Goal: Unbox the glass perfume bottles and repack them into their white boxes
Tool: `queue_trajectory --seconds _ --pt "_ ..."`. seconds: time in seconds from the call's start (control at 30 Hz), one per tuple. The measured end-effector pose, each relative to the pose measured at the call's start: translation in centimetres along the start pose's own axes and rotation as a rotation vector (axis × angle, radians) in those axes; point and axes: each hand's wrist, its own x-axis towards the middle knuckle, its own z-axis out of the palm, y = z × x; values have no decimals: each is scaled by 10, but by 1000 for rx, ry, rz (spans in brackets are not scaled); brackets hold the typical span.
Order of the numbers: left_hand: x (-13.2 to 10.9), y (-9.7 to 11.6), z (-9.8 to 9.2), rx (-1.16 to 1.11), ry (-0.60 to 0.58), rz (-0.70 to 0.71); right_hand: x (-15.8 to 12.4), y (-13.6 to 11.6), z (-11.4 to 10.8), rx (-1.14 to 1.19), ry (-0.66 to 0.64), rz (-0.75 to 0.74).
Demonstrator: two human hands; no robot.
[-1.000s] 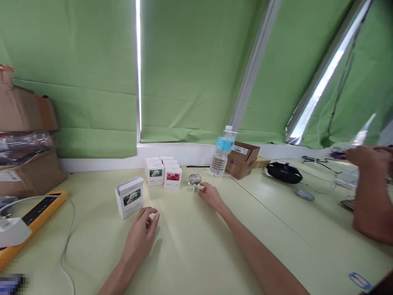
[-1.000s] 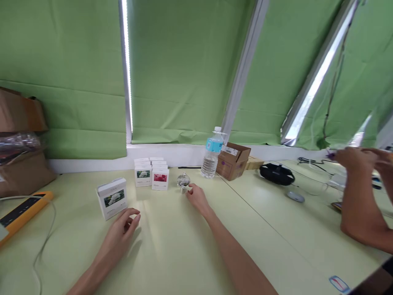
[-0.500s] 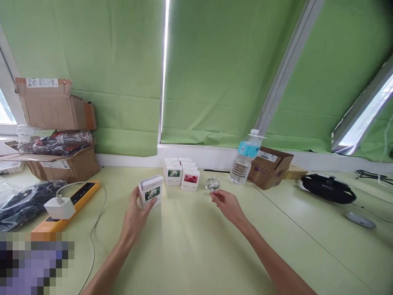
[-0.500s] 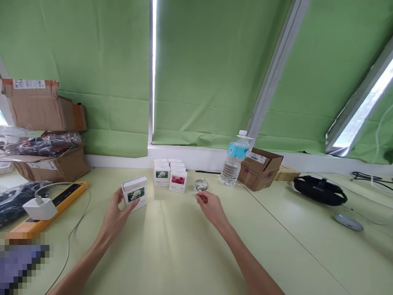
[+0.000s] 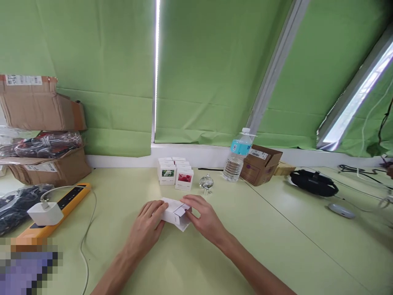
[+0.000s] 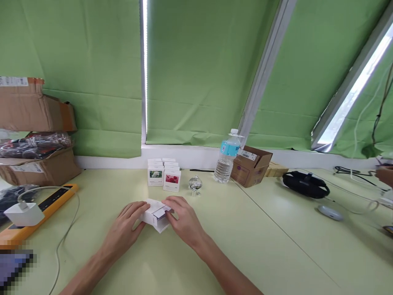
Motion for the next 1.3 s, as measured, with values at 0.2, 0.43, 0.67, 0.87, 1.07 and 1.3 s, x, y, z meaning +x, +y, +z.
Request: queue_trajectory --seconds 0.2,0.43,0.67,0.87,1.07,1.3 --pt "2 -4 -7 -62 -24 -118 6 11 -15 47 182 -133" --pt "11 -9 -25 -544 -76 -608 19 21 -47 365 443 399" --pt "20 21 -46 -992 -474 -525 18 44 -50 628 463 476" --pt "18 16 -34 -730 -362 -631 17 45 -50 801 453 519" --pt "23 18 -29 -799 -80 -708 19 19 -39 731 252 487" --pt "34 50 -47 -1215 -69 -648 15 -1 -24 837 170 568"
